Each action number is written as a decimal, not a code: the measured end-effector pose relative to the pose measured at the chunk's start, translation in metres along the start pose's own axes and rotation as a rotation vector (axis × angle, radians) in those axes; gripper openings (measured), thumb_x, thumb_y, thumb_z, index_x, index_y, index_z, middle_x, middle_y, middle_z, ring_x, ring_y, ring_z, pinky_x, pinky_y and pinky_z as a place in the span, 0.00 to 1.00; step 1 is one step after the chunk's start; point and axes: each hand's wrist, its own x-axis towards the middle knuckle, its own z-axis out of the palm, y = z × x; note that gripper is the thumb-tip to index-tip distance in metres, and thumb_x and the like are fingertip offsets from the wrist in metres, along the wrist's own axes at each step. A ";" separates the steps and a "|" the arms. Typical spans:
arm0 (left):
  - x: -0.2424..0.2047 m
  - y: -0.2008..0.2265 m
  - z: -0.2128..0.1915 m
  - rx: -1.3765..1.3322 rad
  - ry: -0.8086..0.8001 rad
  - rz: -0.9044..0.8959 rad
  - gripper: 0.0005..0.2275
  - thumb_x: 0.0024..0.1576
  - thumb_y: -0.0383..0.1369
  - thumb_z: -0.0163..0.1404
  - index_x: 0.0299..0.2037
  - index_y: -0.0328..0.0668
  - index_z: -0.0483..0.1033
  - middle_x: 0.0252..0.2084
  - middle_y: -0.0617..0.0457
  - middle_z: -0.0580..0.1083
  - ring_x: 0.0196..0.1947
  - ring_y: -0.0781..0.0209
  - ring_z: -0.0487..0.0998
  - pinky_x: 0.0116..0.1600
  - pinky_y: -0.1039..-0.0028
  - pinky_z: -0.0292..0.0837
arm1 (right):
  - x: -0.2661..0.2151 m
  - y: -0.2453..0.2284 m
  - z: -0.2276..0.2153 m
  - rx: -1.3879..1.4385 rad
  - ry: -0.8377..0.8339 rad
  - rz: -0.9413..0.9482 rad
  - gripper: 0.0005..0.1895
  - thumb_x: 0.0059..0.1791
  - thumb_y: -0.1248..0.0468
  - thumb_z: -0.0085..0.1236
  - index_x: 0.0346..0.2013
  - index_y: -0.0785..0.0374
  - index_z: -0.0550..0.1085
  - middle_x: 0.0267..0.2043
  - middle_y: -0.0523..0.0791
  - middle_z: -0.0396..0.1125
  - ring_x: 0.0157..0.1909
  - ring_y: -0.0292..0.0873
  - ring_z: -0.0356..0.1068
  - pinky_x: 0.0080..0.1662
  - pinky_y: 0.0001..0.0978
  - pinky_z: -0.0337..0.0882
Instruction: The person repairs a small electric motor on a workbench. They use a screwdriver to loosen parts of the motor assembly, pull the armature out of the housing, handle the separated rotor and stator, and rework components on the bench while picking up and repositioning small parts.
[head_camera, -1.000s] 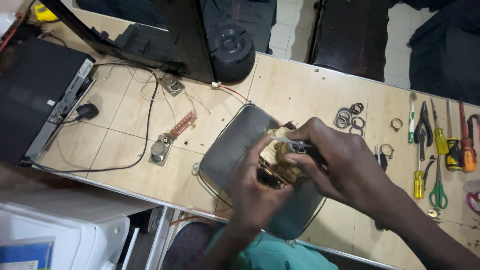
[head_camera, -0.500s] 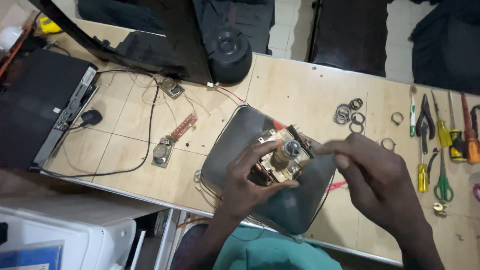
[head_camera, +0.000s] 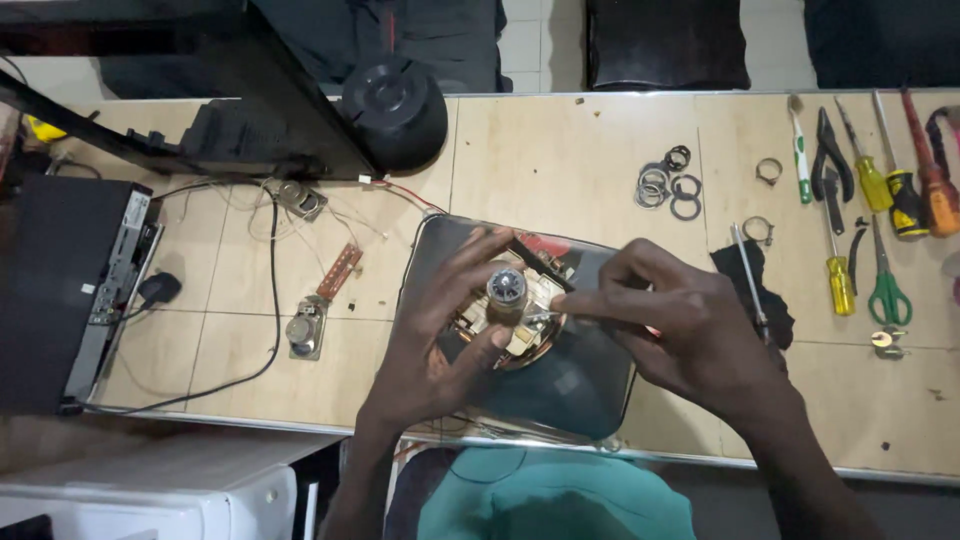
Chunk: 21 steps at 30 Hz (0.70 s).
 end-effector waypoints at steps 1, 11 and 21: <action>0.001 0.000 0.000 0.003 -0.005 -0.005 0.21 0.68 0.42 0.41 0.67 0.40 0.65 0.75 0.43 0.60 0.81 0.41 0.51 0.81 0.50 0.49 | 0.002 0.000 0.001 0.006 0.003 0.003 0.21 0.50 0.76 0.57 0.52 0.49 0.80 0.37 0.43 0.62 0.29 0.39 0.64 0.31 0.29 0.60; 0.008 -0.002 0.009 -0.017 0.038 -0.022 0.18 0.67 0.42 0.43 0.62 0.41 0.69 0.70 0.42 0.66 0.80 0.37 0.56 0.80 0.48 0.55 | 0.022 0.010 -0.004 0.033 -0.012 -0.107 0.14 0.49 0.69 0.61 0.46 0.48 0.82 0.43 0.45 0.72 0.35 0.42 0.75 0.31 0.31 0.69; 0.006 -0.014 0.013 0.006 0.036 0.014 0.14 0.66 0.34 0.46 0.59 0.39 0.69 0.66 0.40 0.69 0.76 0.37 0.63 0.79 0.49 0.59 | 0.036 0.024 0.000 0.082 -0.075 -0.205 0.11 0.49 0.68 0.60 0.44 0.49 0.81 0.41 0.43 0.72 0.36 0.43 0.75 0.31 0.35 0.69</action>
